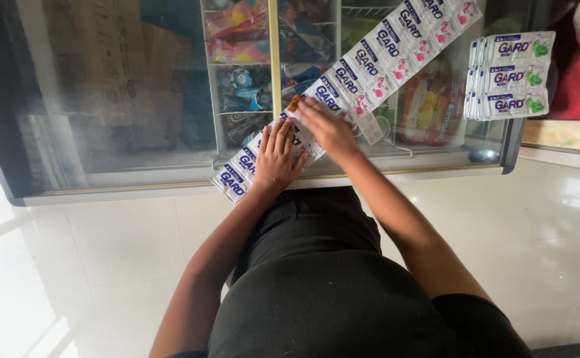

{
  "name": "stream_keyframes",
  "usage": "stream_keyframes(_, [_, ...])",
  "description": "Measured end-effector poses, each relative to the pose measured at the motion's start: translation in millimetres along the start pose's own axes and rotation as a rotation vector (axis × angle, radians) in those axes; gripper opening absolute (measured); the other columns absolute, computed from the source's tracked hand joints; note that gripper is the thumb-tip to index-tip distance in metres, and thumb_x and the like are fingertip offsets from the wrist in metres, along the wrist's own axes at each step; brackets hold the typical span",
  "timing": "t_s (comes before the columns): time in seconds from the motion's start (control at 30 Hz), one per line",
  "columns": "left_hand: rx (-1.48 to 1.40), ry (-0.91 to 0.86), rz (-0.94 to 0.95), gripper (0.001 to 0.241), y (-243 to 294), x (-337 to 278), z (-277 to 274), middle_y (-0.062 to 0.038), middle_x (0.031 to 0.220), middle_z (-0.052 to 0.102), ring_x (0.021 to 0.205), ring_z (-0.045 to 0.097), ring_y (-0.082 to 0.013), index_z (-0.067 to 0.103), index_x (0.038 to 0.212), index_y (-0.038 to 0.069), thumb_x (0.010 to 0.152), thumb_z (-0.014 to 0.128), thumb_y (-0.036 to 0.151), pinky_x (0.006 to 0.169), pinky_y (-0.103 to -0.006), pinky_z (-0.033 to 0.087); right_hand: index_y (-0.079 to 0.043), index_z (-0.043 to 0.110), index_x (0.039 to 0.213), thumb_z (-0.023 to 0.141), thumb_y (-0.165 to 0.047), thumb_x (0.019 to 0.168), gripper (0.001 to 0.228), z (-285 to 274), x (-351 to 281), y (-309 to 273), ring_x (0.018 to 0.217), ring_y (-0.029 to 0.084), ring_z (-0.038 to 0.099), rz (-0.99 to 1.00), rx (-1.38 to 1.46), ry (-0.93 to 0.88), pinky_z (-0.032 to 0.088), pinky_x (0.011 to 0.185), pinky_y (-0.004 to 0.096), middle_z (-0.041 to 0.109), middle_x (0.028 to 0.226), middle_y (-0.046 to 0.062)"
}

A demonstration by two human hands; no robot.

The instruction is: Wiping down strips of shampoo packets with a cloth in a retail environment.

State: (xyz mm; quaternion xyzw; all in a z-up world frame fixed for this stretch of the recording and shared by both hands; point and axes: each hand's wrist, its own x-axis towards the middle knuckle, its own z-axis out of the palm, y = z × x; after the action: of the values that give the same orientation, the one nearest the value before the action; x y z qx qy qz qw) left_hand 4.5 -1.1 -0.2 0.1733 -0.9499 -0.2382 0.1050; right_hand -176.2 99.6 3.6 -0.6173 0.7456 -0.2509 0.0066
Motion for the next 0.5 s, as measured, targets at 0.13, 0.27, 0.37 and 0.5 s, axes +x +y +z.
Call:
stream_keyframes(0.13, [0.010, -0.018, -0.002, 0.079, 1, 0, -2, -0.020, 0.159, 0.043, 0.153, 0.033, -0.0339, 0.042, 0.152, -0.009, 0.100, 0.059, 0.048, 0.126, -0.0534, 0.024, -0.009, 0.069, 0.134, 0.060, 0.013, 0.101, 0.041, -12, -5, 66, 0.143, 0.025, 0.056, 0.333, -0.004, -0.020, 0.054, 0.101, 0.026, 0.066, 0.146, 0.007])
stream_keyframes(0.27, [0.006, -0.013, 0.010, 0.078, 1, -1, -4, -0.021, 0.158, 0.043, 0.152, 0.034, -0.0347, 0.045, 0.149, -0.010, 0.098, 0.062, 0.047, 0.125, -0.0539, 0.025, -0.008, 0.064, 0.142, 0.059, 0.004, 0.095, 0.048, -12, 9, 34, 0.107, 0.027, 0.055, 0.563, -0.067, 0.055, 0.048, 0.091, 0.038, 0.062, 0.148, 0.009])
stream_keyframes(0.37, [-0.011, 0.010, 0.014, 0.077, 0, 1, 0, -0.021, 0.156, 0.044, 0.152, 0.034, -0.0356, 0.047, 0.147, -0.010, 0.097, 0.065, 0.045, 0.125, -0.0545, 0.026, -0.008, 0.060, 0.145, 0.056, 0.002, 0.106, 0.040, -4, 3, -14, 0.109, 0.024, 0.056, 0.401, 0.190, -0.015, 0.049, 0.093, 0.037, 0.060, 0.151, 0.006])
stream_keyframes(0.5, [-0.029, 0.036, 0.002, 0.075, -2, -2, 5, -0.020, 0.157, 0.045, 0.152, 0.035, -0.0346, 0.048, 0.147, -0.009, 0.098, 0.067, 0.045, 0.126, -0.0538, 0.026, -0.014, 0.062, 0.140, 0.063, 0.000, 0.105, 0.038, -3, -19, -9, 0.142, 0.023, 0.056, 0.132, 0.090, -0.019, 0.052, 0.117, 0.038, 0.060, 0.151, 0.005])
